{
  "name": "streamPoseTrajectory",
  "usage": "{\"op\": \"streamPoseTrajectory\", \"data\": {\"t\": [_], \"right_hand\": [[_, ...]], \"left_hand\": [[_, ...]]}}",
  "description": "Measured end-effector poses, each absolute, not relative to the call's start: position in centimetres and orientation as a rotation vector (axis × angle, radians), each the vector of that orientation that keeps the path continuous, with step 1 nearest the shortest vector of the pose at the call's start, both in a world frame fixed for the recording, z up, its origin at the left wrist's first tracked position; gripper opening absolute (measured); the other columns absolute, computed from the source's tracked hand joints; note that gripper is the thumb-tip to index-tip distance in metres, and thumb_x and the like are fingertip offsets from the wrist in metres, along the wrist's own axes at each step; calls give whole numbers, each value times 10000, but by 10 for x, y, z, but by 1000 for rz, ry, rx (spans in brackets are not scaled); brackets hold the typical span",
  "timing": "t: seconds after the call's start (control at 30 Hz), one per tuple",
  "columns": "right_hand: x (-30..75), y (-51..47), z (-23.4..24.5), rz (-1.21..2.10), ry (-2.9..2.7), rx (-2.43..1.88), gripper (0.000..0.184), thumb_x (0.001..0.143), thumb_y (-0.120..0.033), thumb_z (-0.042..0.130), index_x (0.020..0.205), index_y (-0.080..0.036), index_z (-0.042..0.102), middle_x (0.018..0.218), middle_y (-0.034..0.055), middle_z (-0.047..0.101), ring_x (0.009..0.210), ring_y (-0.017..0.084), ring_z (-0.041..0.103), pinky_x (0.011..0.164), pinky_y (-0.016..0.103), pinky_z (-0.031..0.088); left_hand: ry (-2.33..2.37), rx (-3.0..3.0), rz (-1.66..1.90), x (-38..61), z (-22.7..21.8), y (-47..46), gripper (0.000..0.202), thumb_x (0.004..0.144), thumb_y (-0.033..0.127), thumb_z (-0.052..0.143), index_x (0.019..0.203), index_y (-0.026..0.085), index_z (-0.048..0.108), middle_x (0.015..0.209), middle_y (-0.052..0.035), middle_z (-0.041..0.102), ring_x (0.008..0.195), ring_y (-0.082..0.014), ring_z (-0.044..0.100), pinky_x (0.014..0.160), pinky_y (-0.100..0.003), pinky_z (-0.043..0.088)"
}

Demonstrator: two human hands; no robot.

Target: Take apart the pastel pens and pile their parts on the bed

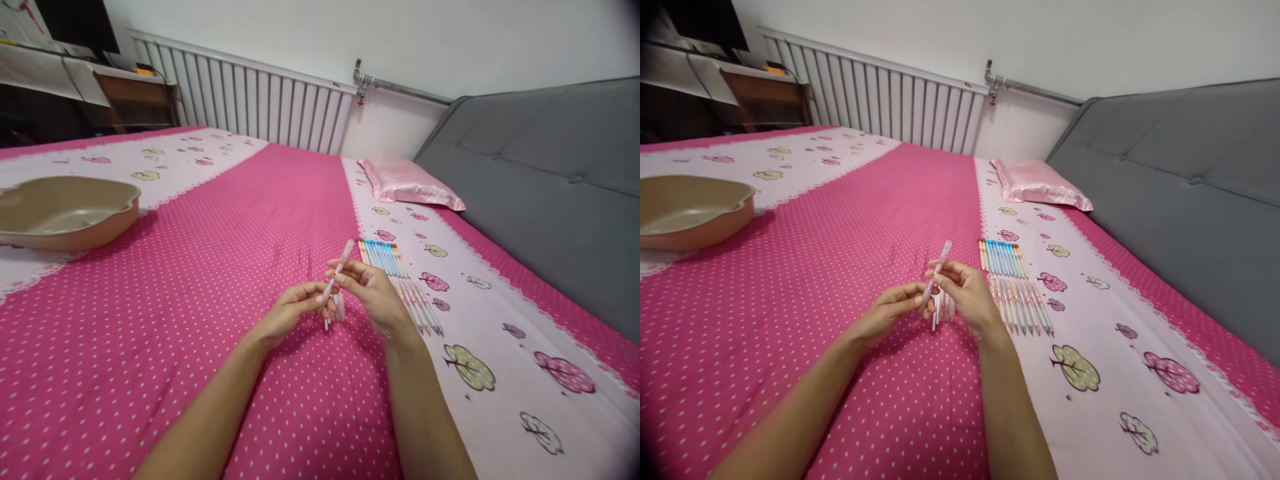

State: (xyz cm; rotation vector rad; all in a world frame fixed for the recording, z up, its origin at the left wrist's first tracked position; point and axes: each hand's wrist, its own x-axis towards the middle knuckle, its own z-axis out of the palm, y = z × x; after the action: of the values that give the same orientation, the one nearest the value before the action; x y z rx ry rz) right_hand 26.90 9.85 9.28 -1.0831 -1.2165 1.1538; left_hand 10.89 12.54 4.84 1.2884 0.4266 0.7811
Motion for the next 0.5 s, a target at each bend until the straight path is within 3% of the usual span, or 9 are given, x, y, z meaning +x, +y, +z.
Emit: {"op": "streamPoseTrajectory", "data": {"t": [0.17, 0.5], "right_hand": [[270, 99, 91, 1155, -1218, -1084, 226, 707, -292, 694, 916, -208, 686, 847, 30, 691, 779, 144, 627, 723, 288, 497], [263, 100, 94, 1070, -1201, -1165, 236, 610, -289, 755, 735, -168, 594, 669, -27, 599, 634, 110, 578, 640, 257, 465]], "left_hand": [[393, 1331, 762, 108, 49, 125, 215, 867, 313, 522, 942, 162, 656, 873, -83, 648, 762, -149, 588, 768, -323, 438], [401, 1317, 817, 111, 45, 125, 176, 822, 260, 607, 959, 150, 610, 873, -68, 661, 789, -147, 631, 769, -314, 475]]}}
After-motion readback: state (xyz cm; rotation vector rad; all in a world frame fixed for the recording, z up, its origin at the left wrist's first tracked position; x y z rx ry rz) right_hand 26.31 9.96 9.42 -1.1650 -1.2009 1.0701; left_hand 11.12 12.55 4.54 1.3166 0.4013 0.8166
